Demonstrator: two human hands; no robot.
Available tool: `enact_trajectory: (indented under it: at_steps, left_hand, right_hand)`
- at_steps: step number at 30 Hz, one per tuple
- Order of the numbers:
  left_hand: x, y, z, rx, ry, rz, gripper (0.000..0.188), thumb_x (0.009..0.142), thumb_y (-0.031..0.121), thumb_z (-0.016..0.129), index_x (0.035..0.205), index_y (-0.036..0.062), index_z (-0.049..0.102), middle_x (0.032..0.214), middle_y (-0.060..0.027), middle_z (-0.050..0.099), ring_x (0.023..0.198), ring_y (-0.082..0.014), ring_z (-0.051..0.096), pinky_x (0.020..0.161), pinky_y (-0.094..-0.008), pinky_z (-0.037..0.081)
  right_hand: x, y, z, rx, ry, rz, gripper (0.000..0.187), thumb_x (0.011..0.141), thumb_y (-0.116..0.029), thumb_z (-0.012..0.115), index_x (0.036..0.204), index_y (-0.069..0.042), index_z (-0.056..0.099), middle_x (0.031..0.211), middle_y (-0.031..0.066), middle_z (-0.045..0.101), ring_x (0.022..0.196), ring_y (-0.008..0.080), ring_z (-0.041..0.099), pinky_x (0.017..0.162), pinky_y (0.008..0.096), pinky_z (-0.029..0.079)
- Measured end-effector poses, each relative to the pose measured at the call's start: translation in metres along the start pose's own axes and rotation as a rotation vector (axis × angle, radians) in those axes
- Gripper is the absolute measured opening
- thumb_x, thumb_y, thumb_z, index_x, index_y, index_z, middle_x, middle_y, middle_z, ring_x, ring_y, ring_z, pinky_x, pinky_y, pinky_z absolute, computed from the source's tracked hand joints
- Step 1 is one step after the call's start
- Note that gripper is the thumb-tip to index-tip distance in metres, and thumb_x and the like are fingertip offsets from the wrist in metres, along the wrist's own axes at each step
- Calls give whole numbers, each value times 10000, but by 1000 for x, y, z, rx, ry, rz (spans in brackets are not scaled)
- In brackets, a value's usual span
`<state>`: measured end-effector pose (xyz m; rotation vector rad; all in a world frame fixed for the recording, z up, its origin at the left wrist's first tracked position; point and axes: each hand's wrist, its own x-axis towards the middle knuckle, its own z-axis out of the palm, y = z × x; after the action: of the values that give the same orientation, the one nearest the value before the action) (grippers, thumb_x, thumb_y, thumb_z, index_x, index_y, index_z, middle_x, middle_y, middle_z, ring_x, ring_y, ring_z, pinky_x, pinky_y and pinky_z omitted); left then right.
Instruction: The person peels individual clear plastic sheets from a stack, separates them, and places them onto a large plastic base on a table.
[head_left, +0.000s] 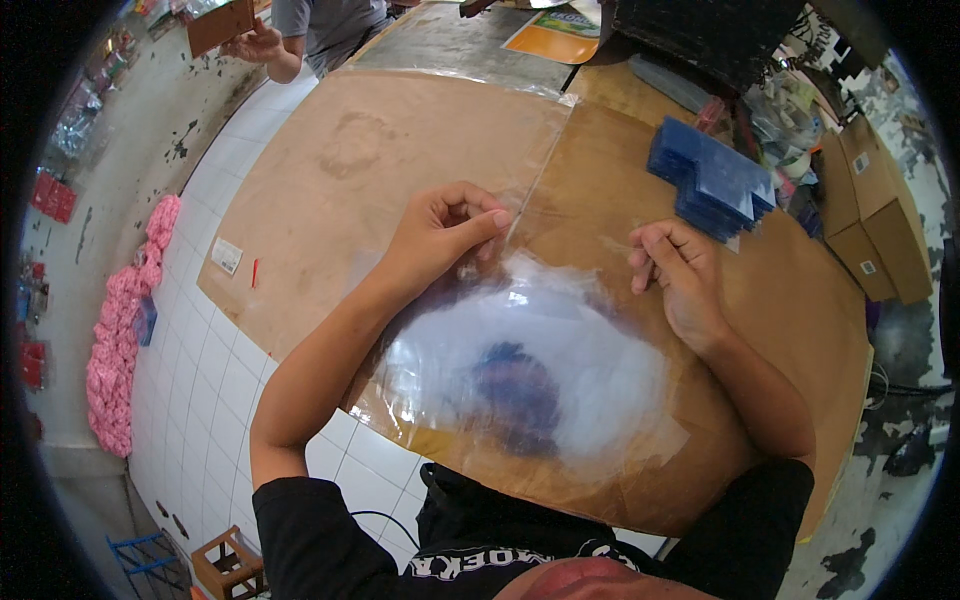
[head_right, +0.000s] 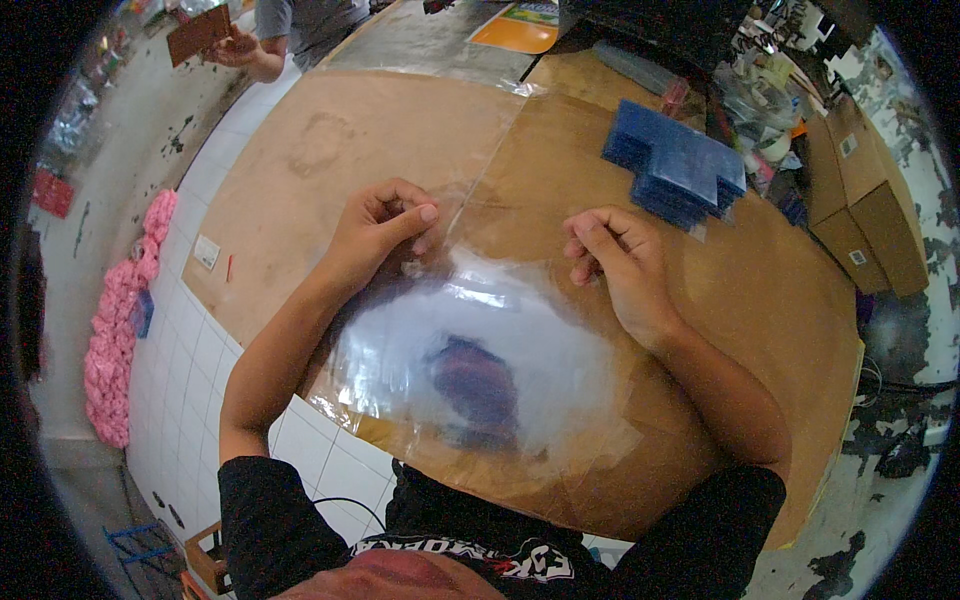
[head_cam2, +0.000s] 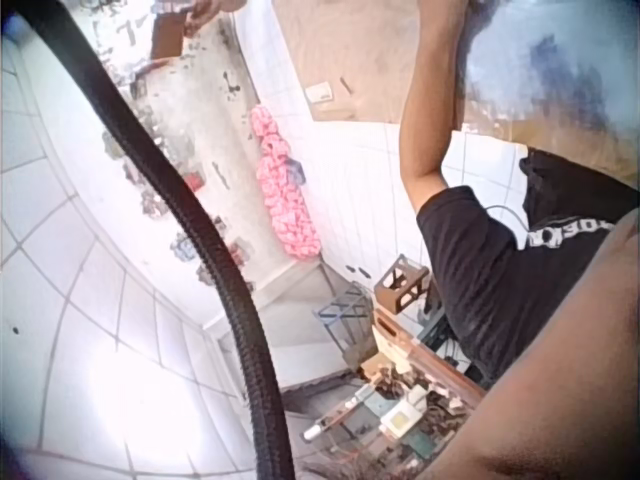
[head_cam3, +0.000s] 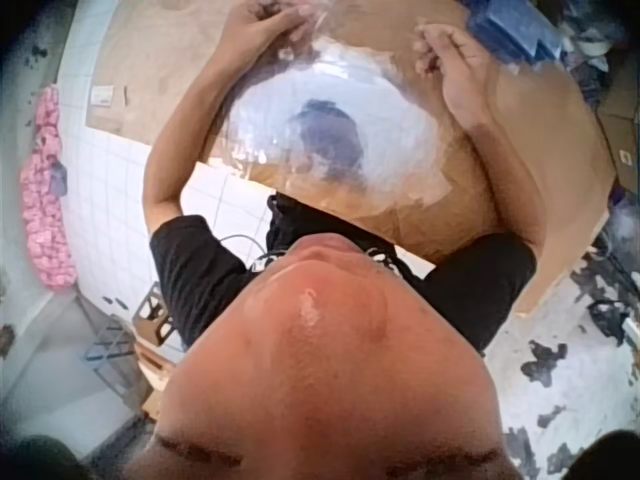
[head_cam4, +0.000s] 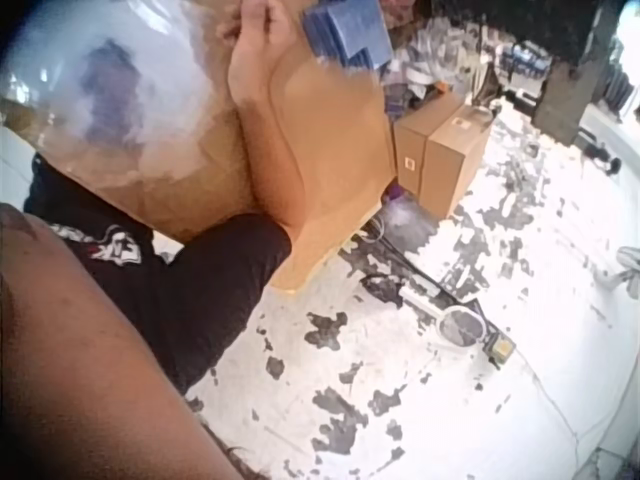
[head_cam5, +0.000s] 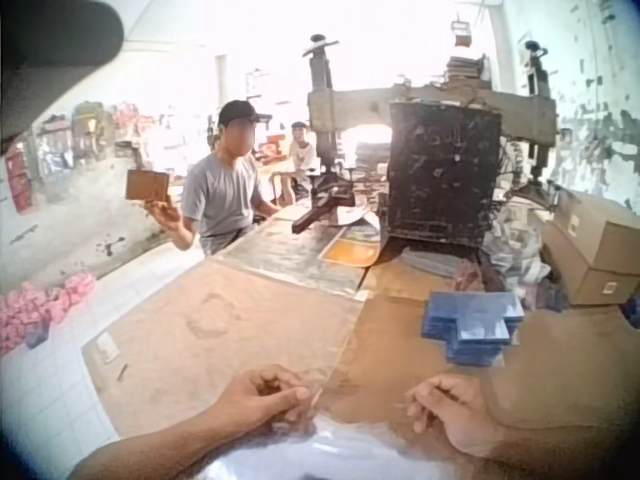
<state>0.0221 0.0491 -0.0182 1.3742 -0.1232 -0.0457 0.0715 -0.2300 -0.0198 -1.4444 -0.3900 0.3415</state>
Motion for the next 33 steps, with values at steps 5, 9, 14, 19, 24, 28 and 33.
enact_trajectory:
  at_steps: [5, 9, 14, 19, 24, 28, 33]
  left_hand:
    - [-1, 2, 1, 74, 28, 2, 33, 881, 59, 585, 877, 28, 575, 622, -40, 534, 541, -107, 482, 492, -248, 392]
    - [-1, 1, 1, 19, 20, -14, 48, 872, 66, 603, 871, 21, 585, 635, -33, 555, 547, -93, 498, 498, -233, 404]
    - [-2, 4, 2, 67, 35, -14, 44, 880, 72, 593, 869, 32, 578, 626, -25, 543, 541, -95, 489, 494, -232, 393]
    - [-2, 4, 1, 90, 43, 23, 52, 886, 73, 589, 857, 32, 579, 644, -17, 558, 558, -78, 501, 497, -223, 397]
    - [-6, 18, 2, 195, 82, 91, 61, 869, 79, 620, 867, 22, 598, 696, -28, 595, 596, -82, 548, 531, -217, 444]
    - [-11, 36, -2, 332, 98, 158, 94, 854, 96, 645, 889, 12, 622, 741, -47, 623, 625, -94, 582, 567, -223, 486]
    - [-26, 39, -37, 307, 261, 101, 159, 883, 159, 619, 896, 1, 628, 759, -58, 628, 637, -100, 589, 588, -228, 495]
  right_hand:
    - [-1, -1, 1, -2, 5, 18, 214, 921, -215, 559, 946, -11, 615, 767, 25, 591, 602, 77, 537, 541, 211, 457]
    - [-1, 0, 1, -17, 12, 19, 210, 917, -214, 567, 947, -12, 615, 767, 25, 592, 610, 75, 536, 545, 211, 461]
    - [0, -1, 1, -34, 0, 11, 212, 913, -218, 574, 955, -14, 613, 764, 23, 592, 601, 77, 539, 541, 213, 462]
    - [1, 1, 1, -44, 17, -5, 226, 921, -230, 557, 952, -13, 613, 761, 27, 593, 589, 77, 544, 527, 212, 458]
    - [6, -12, 8, -44, 47, 42, 240, 948, -227, 498, 914, -6, 586, 750, 32, 573, 573, 98, 534, 516, 232, 441]
    - [15, -17, 11, -87, 30, 66, 284, 937, -282, 518, 885, -19, 614, 710, 12, 562, 539, 82, 531, 478, 209, 430]
    - [44, -19, 44, -216, -72, 101, 283, 927, -294, 529, 808, -46, 597, 675, 3, 543, 546, 86, 523, 469, 224, 417]
